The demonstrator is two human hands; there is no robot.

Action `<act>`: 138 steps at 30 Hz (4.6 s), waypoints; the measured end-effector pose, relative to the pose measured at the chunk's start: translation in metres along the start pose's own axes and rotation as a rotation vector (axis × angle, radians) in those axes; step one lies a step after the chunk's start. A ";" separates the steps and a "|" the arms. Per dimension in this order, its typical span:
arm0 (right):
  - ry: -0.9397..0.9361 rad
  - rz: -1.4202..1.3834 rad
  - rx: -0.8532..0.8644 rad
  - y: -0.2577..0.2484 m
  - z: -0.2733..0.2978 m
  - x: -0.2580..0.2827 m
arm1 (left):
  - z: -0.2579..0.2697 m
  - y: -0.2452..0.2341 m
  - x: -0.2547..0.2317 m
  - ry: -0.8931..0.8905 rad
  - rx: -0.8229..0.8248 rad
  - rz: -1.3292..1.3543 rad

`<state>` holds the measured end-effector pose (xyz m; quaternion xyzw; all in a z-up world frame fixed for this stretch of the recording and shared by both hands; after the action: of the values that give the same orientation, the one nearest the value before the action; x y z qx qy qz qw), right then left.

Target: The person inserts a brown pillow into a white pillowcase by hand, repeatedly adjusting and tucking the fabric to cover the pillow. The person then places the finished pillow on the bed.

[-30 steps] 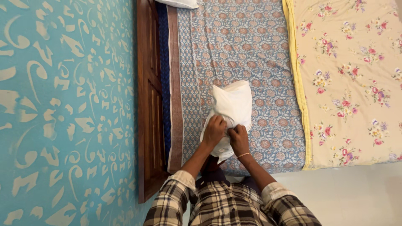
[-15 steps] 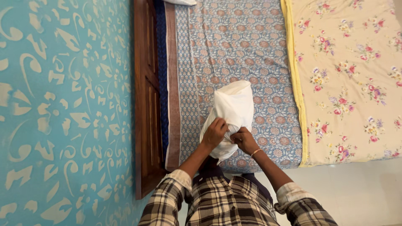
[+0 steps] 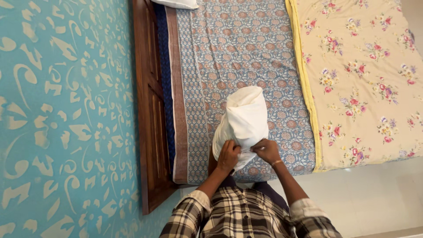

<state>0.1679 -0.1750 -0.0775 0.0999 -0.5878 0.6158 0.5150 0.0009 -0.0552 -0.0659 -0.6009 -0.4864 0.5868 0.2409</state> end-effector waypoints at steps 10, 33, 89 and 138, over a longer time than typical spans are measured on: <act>-0.334 0.191 -0.455 -0.036 0.014 0.049 | 0.010 -0.003 0.007 -0.163 -0.066 0.256; -0.333 -0.009 -0.495 0.037 -0.024 0.105 | -0.035 -0.128 0.024 -0.286 -0.421 0.211; -0.032 0.627 0.204 0.073 -0.038 0.109 | -0.015 -0.137 0.106 -0.464 -0.453 0.479; -0.108 -1.208 0.139 -0.176 0.050 -0.027 | -0.023 -0.240 0.021 -0.004 -0.347 1.243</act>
<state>0.2887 -0.2693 0.0267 0.4799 -0.4111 0.2459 0.7350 -0.0536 0.0682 0.1346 -0.7997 -0.1356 0.5309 -0.2455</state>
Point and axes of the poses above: each hand's wrist, its own z-axis away from the middle knuckle, its own y-axis out of the palm, x = y × z, the point moved 3 cm from there along -z, towards the middle knuckle, and after that the axes turned 12 degrees about x, right-handed, at the moved point
